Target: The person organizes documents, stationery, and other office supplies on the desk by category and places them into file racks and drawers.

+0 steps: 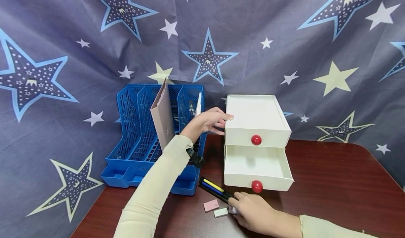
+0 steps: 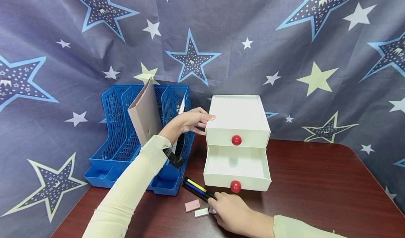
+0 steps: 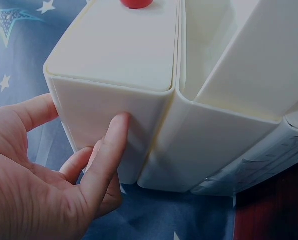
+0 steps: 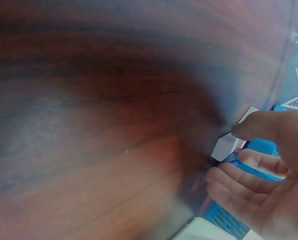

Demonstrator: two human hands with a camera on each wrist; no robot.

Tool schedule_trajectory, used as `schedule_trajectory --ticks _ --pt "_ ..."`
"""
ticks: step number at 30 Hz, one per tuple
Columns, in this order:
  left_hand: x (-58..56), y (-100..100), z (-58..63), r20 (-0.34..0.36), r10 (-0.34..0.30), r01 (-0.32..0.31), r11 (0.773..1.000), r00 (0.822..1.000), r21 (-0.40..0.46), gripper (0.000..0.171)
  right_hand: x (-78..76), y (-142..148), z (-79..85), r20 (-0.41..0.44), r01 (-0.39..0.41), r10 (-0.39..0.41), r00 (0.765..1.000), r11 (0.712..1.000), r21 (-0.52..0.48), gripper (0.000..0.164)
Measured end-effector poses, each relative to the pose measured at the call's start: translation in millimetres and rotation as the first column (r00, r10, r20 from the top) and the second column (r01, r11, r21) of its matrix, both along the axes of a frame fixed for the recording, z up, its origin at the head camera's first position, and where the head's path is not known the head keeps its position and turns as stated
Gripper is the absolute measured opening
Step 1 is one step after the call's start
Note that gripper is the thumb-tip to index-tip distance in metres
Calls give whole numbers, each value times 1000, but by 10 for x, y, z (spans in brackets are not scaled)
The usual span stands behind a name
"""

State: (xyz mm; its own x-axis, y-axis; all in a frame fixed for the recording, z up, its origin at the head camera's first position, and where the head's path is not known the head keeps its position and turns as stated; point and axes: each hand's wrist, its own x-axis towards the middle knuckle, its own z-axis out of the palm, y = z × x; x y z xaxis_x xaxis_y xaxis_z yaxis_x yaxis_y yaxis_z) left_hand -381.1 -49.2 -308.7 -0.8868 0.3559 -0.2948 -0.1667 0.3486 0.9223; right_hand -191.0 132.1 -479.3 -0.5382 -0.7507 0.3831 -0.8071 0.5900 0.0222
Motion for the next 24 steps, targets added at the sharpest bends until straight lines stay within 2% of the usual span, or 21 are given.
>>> schedule_trajectory --ticks 15,24 --pt "27 -7 -12 7 21 -21 1000 1000 -4 31 15 -90 10 71 32 -36 997 998 63 22" --pt "5 -5 -22 9 25 -25 1000 1000 16 28 29 -74 54 74 47 -52 996 996 71 21"
